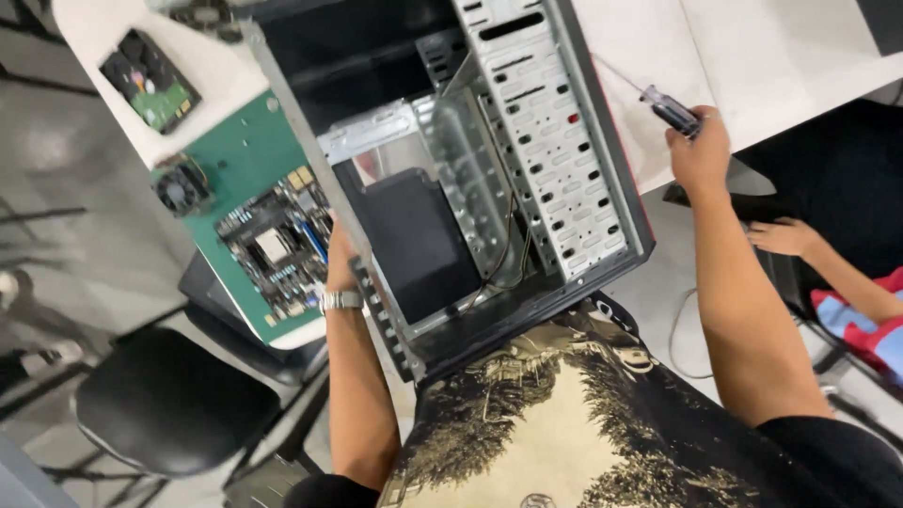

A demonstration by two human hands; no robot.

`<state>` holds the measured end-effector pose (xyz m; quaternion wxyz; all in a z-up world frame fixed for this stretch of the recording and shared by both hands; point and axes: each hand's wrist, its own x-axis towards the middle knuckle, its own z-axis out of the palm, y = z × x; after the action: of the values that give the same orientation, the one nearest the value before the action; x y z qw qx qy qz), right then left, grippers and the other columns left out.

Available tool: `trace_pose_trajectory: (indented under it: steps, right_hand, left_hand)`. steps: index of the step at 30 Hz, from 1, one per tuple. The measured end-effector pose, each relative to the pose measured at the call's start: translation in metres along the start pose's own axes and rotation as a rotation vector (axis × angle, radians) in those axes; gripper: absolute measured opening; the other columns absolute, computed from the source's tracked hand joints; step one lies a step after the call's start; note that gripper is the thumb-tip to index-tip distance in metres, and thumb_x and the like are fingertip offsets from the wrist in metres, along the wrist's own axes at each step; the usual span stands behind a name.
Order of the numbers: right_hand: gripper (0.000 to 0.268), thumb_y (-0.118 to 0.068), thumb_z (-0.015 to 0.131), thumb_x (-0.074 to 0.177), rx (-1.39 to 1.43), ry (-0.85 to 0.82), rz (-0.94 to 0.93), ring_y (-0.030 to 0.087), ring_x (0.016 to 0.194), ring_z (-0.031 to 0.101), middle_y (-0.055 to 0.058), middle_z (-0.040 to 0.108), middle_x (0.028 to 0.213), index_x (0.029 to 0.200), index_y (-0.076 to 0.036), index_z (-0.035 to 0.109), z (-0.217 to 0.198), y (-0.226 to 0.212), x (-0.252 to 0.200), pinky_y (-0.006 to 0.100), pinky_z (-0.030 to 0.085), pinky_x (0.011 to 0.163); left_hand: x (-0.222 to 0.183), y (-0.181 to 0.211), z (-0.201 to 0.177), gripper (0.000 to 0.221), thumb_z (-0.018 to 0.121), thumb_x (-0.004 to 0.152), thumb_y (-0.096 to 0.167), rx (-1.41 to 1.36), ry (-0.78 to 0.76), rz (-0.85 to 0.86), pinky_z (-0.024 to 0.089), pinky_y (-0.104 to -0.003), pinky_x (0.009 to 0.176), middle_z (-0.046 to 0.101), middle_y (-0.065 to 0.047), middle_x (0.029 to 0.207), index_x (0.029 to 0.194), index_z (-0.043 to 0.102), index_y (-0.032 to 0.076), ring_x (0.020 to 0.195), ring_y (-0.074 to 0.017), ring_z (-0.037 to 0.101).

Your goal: Removing a motherboard from a computer case by unscrewing the mounting screws and lifting the board out of the chassis.

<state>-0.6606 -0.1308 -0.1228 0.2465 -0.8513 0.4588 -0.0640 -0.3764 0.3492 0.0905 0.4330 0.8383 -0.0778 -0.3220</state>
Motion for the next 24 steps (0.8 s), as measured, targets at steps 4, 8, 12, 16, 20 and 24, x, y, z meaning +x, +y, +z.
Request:
trace_pose_trajectory:
  steps: [4,8,12,16,20,24]
  right_hand:
    - [0.033,-0.015,0.073,0.113,0.672,-0.048,-0.027,0.019,0.088,0.073,0.012,0.069,0.108,0.136,0.002,0.056,-0.066,0.003,-0.015,0.027,0.058,0.070]
    - [0.028,-0.021,0.079,0.118,0.764,0.171,-0.067,0.023,0.078,0.079,0.017,0.073,0.093,0.127,-0.002,0.062,-0.123,0.007,-0.008,0.033,0.064,0.066]
    - [0.034,-0.036,0.068,0.096,0.990,0.285,0.245,0.013,0.088,0.074,0.005,0.075,0.092,0.116,-0.009,0.073,-0.174,0.008,-0.006,0.024,0.063,0.085]
    - [0.028,-0.031,0.042,0.111,0.756,0.241,-0.157,0.024,0.117,0.059,0.006,0.065,0.115,0.104,-0.012,0.061,-0.136,0.165,0.041,0.040,0.045,0.110]
    - [0.025,-0.027,0.043,0.110,0.833,0.284,-0.132,0.023,0.104,0.060,0.008,0.059,0.100,0.095,-0.011,0.055,-0.140,0.105,0.037,0.041,0.048,0.111]
    - [0.026,-0.019,0.084,0.090,1.589,0.334,0.526,0.024,0.074,0.066,0.011,0.063,0.090,0.107,-0.003,0.072,-0.119,0.019,0.042,0.043,0.071,0.077]
  left_hand:
    - [0.039,-0.083,0.034,0.052,0.041,0.100,0.059,-0.456,0.201,-0.383,0.041,-0.026,0.068,0.057,0.007,0.087,0.127,0.066,0.022,0.075,-0.0055,0.044]
    - [0.036,-0.079,0.076,0.058,0.041,0.098,0.059,-0.667,0.186,-0.375,0.055,-0.026,0.082,0.072,-0.001,0.097,0.118,0.071,0.014,0.087,-0.0100,0.065]
    - [-0.004,0.016,0.068,0.051,0.043,0.098,0.055,-0.540,0.244,-0.340,0.049,-0.033,0.075,0.064,-0.005,0.096,0.104,0.067,0.010,0.084,-0.0169,0.060]
    - [-0.029,0.072,0.052,0.044,0.051,0.104,0.046,-0.306,0.235,0.074,0.022,-0.027,0.071,0.026,0.008,0.073,0.074,0.035,0.018,0.070,-0.0077,0.026]
    - [-0.045,0.134,0.067,0.050,0.059,0.105,0.037,-0.028,0.356,0.309,0.023,-0.031,0.061,0.025,0.009,0.067,0.070,0.029,0.018,0.067,-0.0086,0.027]
    - [-0.058,0.188,0.089,0.056,0.049,0.100,0.057,0.269,0.354,0.265,0.025,-0.032,0.052,0.032,0.006,0.054,0.065,0.033,0.016,0.054,-0.0115,0.030]
